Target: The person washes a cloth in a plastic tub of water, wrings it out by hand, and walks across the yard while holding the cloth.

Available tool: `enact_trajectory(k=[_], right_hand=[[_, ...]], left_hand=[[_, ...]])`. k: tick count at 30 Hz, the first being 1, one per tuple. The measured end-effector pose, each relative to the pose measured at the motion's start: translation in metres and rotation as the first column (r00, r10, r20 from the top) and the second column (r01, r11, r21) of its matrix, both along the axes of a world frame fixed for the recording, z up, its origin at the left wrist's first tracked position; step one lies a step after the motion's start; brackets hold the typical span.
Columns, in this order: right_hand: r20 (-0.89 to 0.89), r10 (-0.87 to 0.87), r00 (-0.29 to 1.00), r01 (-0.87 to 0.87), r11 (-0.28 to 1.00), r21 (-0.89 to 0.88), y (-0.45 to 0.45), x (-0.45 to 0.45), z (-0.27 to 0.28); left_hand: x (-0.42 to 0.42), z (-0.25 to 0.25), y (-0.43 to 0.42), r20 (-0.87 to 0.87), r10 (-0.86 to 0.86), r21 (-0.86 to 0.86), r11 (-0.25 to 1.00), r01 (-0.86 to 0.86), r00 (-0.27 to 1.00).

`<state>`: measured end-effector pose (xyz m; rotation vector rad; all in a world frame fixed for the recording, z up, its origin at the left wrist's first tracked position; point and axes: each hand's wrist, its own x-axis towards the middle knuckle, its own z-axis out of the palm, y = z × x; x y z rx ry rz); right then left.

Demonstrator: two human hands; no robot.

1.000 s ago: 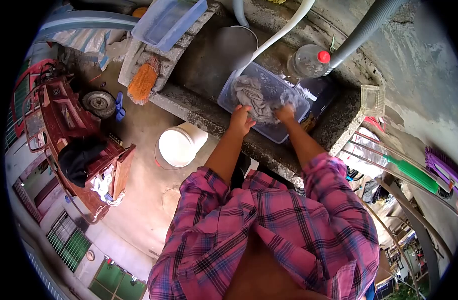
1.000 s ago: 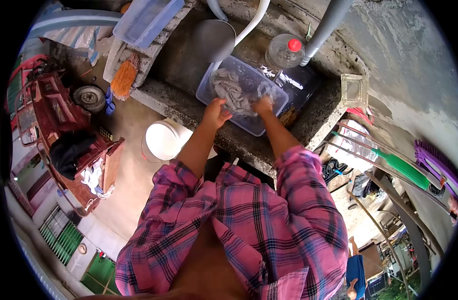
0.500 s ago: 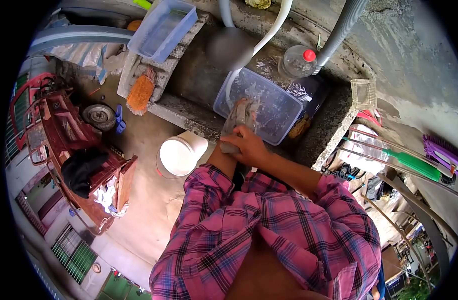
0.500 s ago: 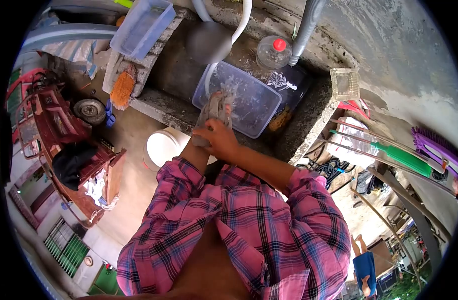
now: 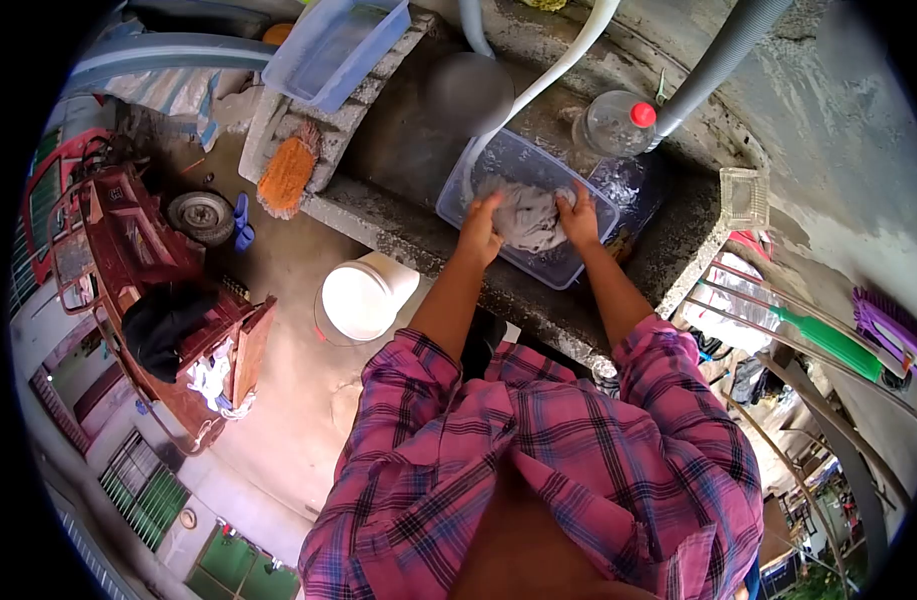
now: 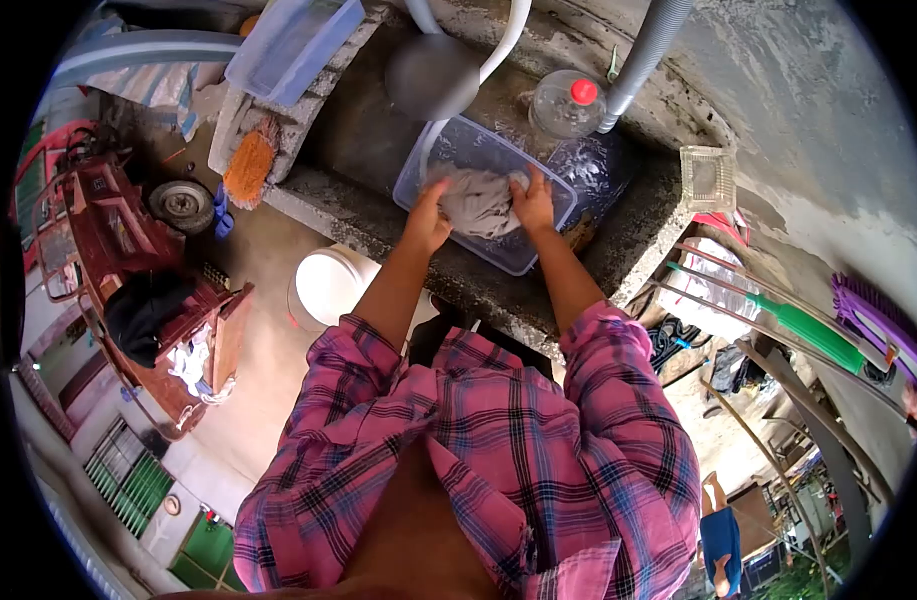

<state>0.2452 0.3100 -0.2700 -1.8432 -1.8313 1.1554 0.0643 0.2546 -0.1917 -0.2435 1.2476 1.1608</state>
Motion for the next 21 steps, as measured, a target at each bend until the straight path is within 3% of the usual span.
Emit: enact_trajectory(k=[2,3,5,6,7,9,10,12,13,14,16,17,18,20,21], right_hand=[[0.205,-0.164,0.965,0.19,0.975,-0.113,-0.006,-0.003,-0.014],[0.258,-0.122,0.959,0.164,0.975,-0.15,-0.012,-0.008,-0.026],[0.35,-0.033,0.936,0.123,0.963,-0.24,-0.04,-0.026,-0.055],[0.512,0.365,0.778,-0.35,0.928,-0.131,-0.055,-0.028,-0.055],[0.445,0.507,0.739,-0.463,0.861,-0.212,-0.053,-0.018,-0.058],[0.276,0.751,0.6,-0.671,0.66,-0.339,-0.016,-0.003,0.012],[0.174,0.627,0.759,-0.421,0.677,-0.603,-0.011,-0.002,-0.018],[0.511,0.713,0.48,-0.643,0.683,-0.348,-0.036,-0.014,-0.029],[0.674,0.659,0.334,-0.747,0.621,-0.236,-0.048,-0.014,-0.029],[0.51,0.782,0.359,-0.846,0.503,-0.175,-0.047,-0.009,-0.02],[0.382,0.594,0.708,-0.489,0.803,-0.342,-0.035,0.005,-0.032],[0.337,0.434,0.835,-0.272,0.859,-0.434,-0.028,0.01,-0.04],[0.12,0.385,0.915,-0.256,0.786,-0.563,-0.01,0.014,-0.024],[-0.048,0.34,0.939,-0.338,0.891,-0.303,-0.01,0.003,0.033],[-0.175,0.34,0.924,-0.352,0.935,-0.046,-0.02,-0.005,0.059]], left_hand=[[-0.001,0.018,0.004,-0.104,-0.083,-0.217,0.974,0.058,0.991],[-0.002,0.028,0.008,-0.15,-0.129,-0.32,0.944,0.075,0.98],[-0.007,0.024,-0.001,-0.12,-0.201,-0.274,0.948,0.163,0.972],[-0.007,0.018,-0.004,-0.121,-0.213,-0.278,0.945,0.173,0.97],[-0.007,0.013,-0.007,-0.122,-0.224,-0.282,0.942,0.183,0.967],[-0.006,0.006,-0.014,-0.086,-0.178,-0.269,0.952,0.149,0.98],[-0.005,0.003,-0.017,-0.07,-0.152,-0.26,0.957,0.129,0.986],[0.0,-0.002,-0.021,-0.051,-0.127,-0.288,0.952,0.107,0.991],[0.002,-0.004,-0.023,-0.04,-0.12,-0.3,0.948,0.103,0.992],[0.003,-0.008,-0.021,-0.015,-0.103,-0.318,0.943,0.093,0.995],[0.01,-0.014,-0.023,0.041,-0.059,-0.363,0.929,0.07,0.997],[0.011,-0.014,-0.021,0.034,-0.04,-0.365,0.93,0.05,0.999],[0.012,-0.015,-0.02,0.028,-0.019,-0.37,0.929,0.028,0.999],[0.014,-0.008,-0.021,0.071,0.006,-0.402,0.915,0.023,0.997],[0.014,-0.002,-0.01,0.121,0.014,-0.411,0.911,0.037,0.993]])
